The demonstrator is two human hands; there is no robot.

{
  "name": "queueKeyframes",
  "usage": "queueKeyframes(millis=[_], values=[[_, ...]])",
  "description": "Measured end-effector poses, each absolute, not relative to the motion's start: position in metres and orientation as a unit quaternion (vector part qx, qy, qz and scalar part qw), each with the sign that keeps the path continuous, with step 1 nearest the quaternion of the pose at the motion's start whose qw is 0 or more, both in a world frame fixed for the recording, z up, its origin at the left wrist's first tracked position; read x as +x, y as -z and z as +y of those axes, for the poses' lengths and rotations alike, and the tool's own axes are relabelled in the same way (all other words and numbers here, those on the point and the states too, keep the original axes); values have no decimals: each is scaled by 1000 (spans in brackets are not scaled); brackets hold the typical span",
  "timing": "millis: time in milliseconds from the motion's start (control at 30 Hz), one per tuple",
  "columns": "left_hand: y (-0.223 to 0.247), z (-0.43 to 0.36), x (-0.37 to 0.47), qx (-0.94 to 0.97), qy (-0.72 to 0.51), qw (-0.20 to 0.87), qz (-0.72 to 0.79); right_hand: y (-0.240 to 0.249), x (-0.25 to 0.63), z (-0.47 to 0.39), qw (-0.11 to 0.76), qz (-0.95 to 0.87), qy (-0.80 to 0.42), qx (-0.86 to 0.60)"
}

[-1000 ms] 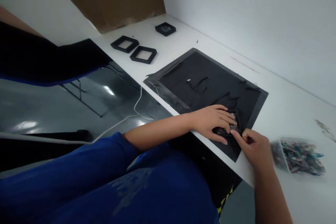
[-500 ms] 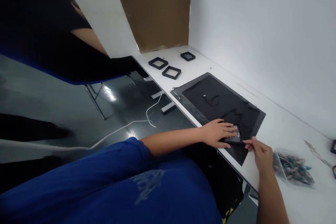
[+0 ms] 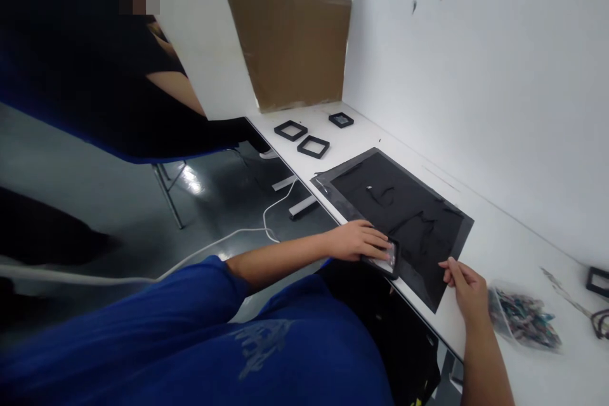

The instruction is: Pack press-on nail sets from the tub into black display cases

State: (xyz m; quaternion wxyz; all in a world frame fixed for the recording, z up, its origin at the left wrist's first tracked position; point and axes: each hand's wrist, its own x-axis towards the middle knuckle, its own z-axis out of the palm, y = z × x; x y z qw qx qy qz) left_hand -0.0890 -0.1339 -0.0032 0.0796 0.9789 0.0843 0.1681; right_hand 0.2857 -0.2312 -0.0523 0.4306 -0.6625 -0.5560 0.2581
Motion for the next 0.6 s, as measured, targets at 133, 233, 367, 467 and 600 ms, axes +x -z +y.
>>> queueKeyframes(millis=[133, 233, 367, 467, 600], values=[[-16, -85, -104, 966, -206, 73, 142, 45, 278, -232, 401, -563, -227, -686], [-33, -35, -105, 947, -237, 60, 208, 38, 270, -234, 389, -560, -196, -705], [-48, 33, -105, 906, -267, 27, 326, 34, 263, -238, 382, -551, -161, -724], [-49, 78, -115, 856, -284, 11, 432, 33, 260, -241, 362, -553, -145, -736], [-42, 132, -149, 787, -313, 0, 531, 36, 262, -243, 321, -574, -157, -737]])
